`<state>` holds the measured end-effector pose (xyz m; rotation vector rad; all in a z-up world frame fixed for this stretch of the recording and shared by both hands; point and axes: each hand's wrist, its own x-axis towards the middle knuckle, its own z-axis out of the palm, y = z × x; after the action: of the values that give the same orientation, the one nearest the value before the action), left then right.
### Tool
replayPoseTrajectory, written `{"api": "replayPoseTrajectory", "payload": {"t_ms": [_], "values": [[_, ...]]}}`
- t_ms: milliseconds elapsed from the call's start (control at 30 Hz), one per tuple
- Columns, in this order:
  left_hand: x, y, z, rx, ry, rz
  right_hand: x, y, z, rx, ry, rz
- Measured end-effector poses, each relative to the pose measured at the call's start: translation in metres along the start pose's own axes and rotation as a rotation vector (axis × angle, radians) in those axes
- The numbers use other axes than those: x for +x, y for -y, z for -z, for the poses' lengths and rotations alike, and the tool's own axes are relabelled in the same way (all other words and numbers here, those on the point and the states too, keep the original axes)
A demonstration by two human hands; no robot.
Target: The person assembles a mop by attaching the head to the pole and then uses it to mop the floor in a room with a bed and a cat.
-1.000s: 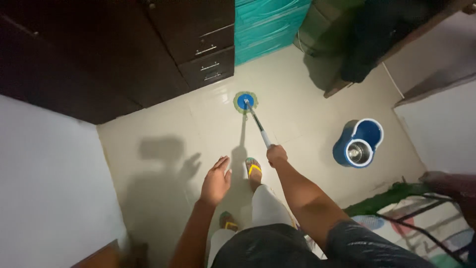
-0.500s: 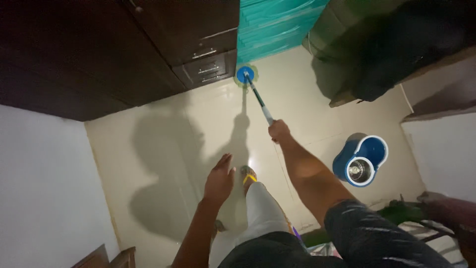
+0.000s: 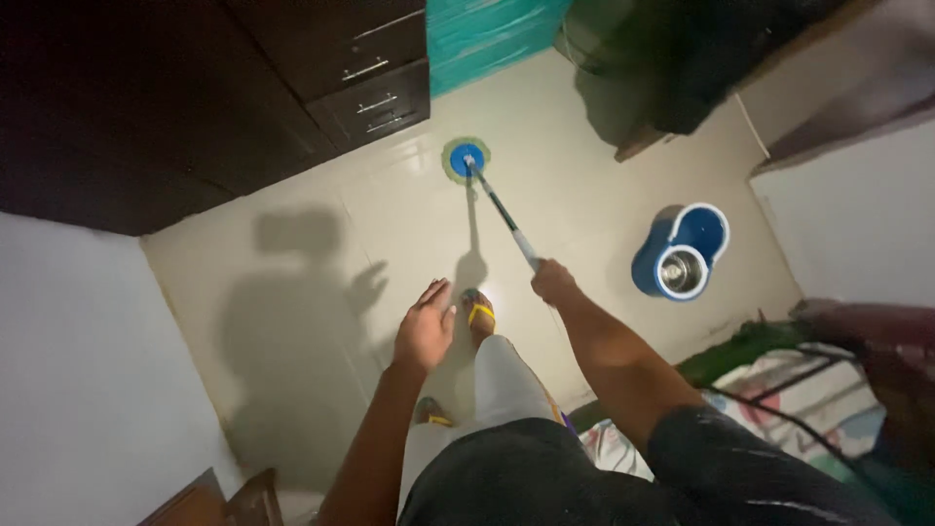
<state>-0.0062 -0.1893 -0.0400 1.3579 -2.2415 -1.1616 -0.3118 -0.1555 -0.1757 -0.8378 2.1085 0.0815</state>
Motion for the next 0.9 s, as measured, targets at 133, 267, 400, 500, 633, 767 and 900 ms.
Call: {"api": "replayPoseTrajectory", "payload": {"t_ms": [133, 267, 400, 500, 633, 767, 900], "values": [[-0.044, -0.006, 0.005, 0.003, 0.021, -0.056, -0.071, -0.053, -0.047, -0.007, -0.078, 0.035], [-0.086, -0.002, -0.005, 0.001, 0.029, -0.128, -0.153, -0.08, -0.069, 0.094, 0.051, -0.198], [-0.12, 0.006, -0.012, 0.004, 0.061, -0.131, -0.217, -0.105, -0.096, 0.174, 0.078, -0.22], [-0.141, 0.007, -0.01, 0.003, 0.091, -0.113, -0.236, -0.115, -0.112, 0.138, 0.054, -0.182], [-0.156, 0.008, -0.008, 0.019, 0.091, -0.093, -0.238, -0.115, -0.124, 0.281, 0.06, -0.215], [-0.156, 0.008, -0.004, 0.023, 0.092, -0.051, -0.208, -0.114, -0.132, 0.236, 0.033, -0.13], [-0.147, 0.006, -0.006, 0.013, 0.078, -0.037, -0.16, -0.116, -0.119, 0.038, 0.048, -0.008]]}}
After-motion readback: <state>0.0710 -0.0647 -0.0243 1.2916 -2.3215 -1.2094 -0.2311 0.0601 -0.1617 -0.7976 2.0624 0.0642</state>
